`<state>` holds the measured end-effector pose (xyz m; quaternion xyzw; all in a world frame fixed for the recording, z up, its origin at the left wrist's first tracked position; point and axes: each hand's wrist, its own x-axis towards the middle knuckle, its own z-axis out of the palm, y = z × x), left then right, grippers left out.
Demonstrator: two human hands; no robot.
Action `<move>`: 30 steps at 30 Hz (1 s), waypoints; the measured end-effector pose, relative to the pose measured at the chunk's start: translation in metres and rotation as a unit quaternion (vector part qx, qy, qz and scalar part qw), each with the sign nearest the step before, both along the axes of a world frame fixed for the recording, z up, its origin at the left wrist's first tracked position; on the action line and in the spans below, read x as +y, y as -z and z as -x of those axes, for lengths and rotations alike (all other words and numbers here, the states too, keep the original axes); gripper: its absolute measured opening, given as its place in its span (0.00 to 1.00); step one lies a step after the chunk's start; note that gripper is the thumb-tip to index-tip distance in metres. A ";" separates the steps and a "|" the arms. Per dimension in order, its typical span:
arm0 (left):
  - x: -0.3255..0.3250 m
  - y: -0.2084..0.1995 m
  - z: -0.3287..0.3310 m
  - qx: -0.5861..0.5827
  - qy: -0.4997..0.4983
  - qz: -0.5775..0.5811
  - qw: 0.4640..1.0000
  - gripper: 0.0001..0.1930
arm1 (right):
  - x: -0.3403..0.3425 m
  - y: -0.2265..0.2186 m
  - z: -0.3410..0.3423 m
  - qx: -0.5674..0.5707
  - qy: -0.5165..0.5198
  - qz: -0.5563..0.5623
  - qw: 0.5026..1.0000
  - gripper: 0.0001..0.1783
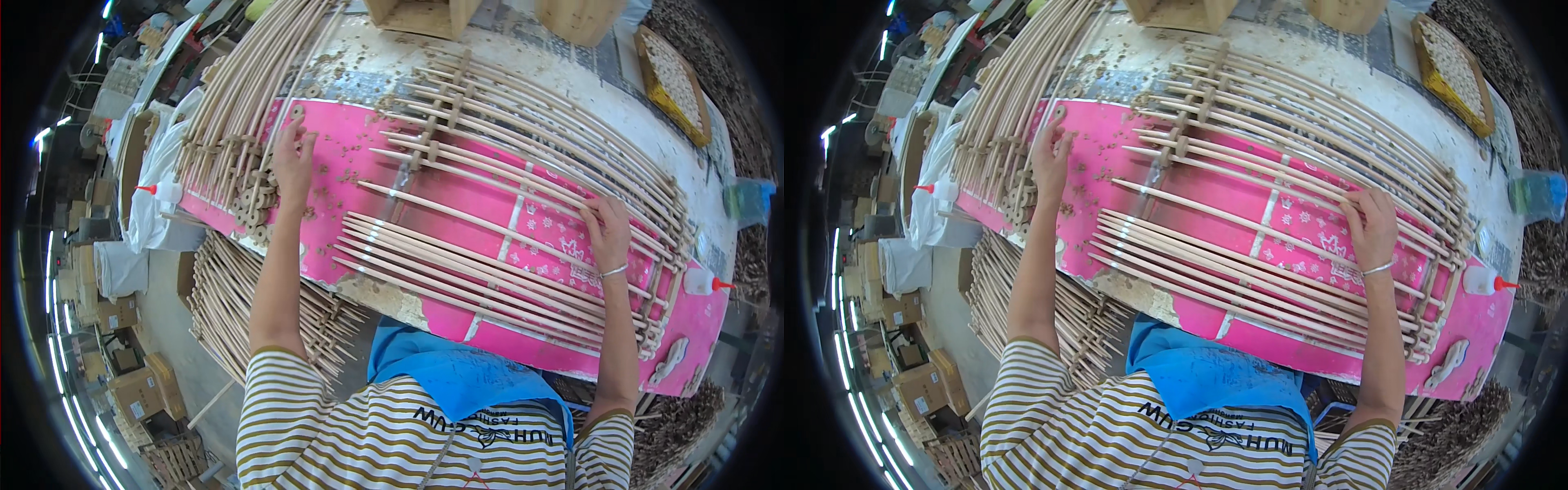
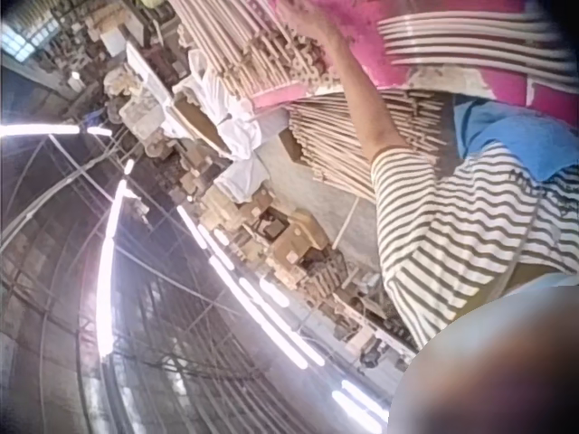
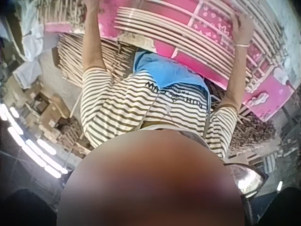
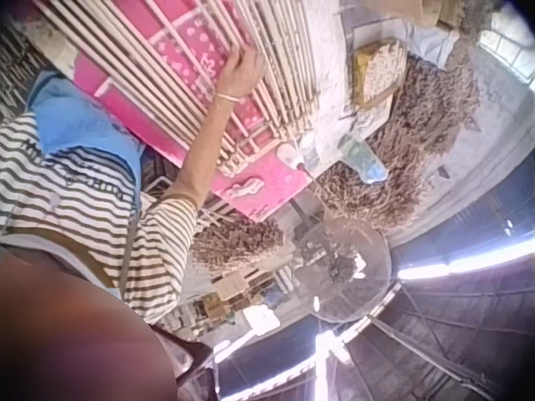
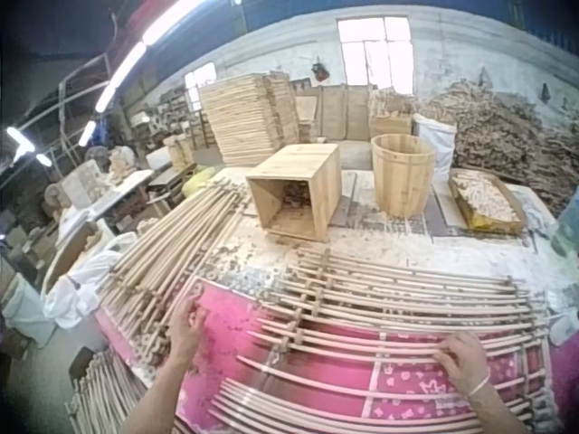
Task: Applying wood glue to rods and manually assembling them into a lattice structure with spacers.
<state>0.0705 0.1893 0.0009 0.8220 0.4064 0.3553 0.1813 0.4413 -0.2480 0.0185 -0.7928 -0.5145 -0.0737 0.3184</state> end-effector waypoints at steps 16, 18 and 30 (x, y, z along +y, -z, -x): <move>0.098 0.015 -0.021 0.334 -0.077 -0.205 0.917 0.12 | -0.016 -0.021 0.008 -0.029 0.021 0.012 0.999 0.13; 0.104 0.018 -0.014 0.336 -0.078 -0.201 0.917 0.11 | -0.017 -0.029 0.018 -0.033 0.019 0.001 0.999 0.13; -0.019 -0.003 -0.015 0.021 0.098 0.117 0.988 0.15 | -0.021 -0.015 0.069 0.076 -0.044 0.050 0.995 0.15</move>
